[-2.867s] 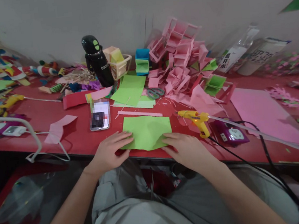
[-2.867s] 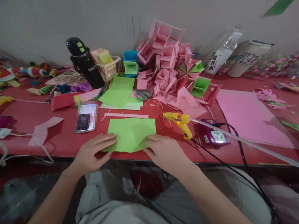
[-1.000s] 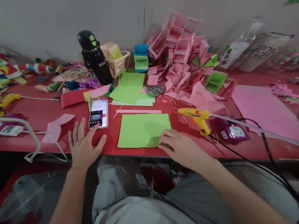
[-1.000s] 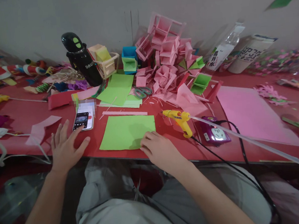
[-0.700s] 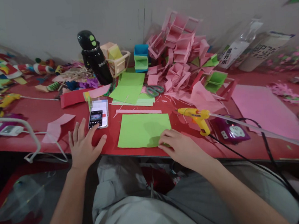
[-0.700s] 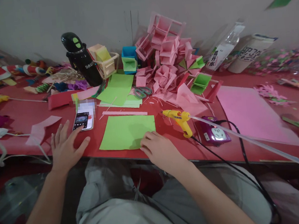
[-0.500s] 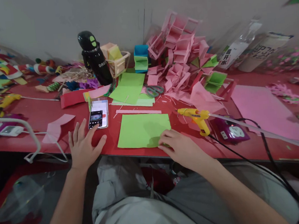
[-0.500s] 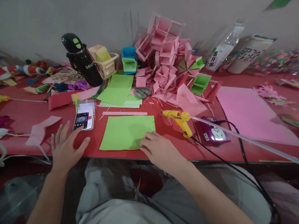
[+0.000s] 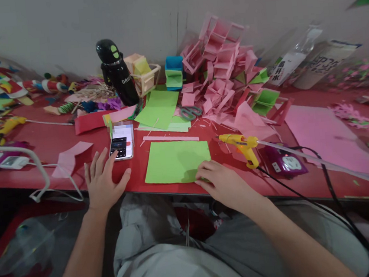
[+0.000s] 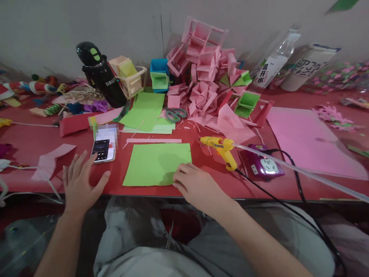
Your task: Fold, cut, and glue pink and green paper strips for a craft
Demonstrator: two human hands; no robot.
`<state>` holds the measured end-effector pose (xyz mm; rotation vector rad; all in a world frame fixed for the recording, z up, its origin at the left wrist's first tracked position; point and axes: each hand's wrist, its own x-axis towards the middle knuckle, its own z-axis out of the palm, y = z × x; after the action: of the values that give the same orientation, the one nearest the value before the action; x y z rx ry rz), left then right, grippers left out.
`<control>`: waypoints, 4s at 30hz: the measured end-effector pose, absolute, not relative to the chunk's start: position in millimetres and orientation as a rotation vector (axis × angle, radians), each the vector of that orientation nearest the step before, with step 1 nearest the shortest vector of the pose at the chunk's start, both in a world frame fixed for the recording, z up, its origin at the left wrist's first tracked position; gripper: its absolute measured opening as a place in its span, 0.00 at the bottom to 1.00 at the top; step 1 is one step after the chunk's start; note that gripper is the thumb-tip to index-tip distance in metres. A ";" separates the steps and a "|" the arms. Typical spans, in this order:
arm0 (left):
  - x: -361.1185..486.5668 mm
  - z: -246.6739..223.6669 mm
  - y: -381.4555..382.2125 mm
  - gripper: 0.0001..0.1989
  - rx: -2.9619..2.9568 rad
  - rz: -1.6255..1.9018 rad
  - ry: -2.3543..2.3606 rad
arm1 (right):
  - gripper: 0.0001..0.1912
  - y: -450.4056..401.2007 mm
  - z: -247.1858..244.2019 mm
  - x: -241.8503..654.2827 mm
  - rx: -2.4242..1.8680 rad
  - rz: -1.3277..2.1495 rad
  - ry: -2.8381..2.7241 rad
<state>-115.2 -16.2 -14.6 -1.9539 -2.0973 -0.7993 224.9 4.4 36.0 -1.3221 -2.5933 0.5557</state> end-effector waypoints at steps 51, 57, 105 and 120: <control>-32.7 16.3 4.8 0.10 -3.127 -0.581 -1.579 | 0.07 6.6 26.7 201.1 -1.330 0.525 -2.599; -49.8 19.3 6.1 0.09 -3.131 -0.599 -1.769 | 0.07 10.7 25.6 209.5 -1.392 0.537 -2.597; -60.3 27.8 -5.1 0.12 -2.552 -0.407 -2.462 | 0.10 24.3 38.4 250.9 -1.891 0.684 -2.418; -39.9 14.2 -21.9 0.21 -2.746 -0.346 -1.499 | 0.07 20.5 47.8 245.3 -2.050 0.676 -2.335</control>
<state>-39.9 -21.9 14.2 -2.7460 -1.4987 -0.3456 245.3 20.5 47.8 -2.0502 -2.3355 0.6758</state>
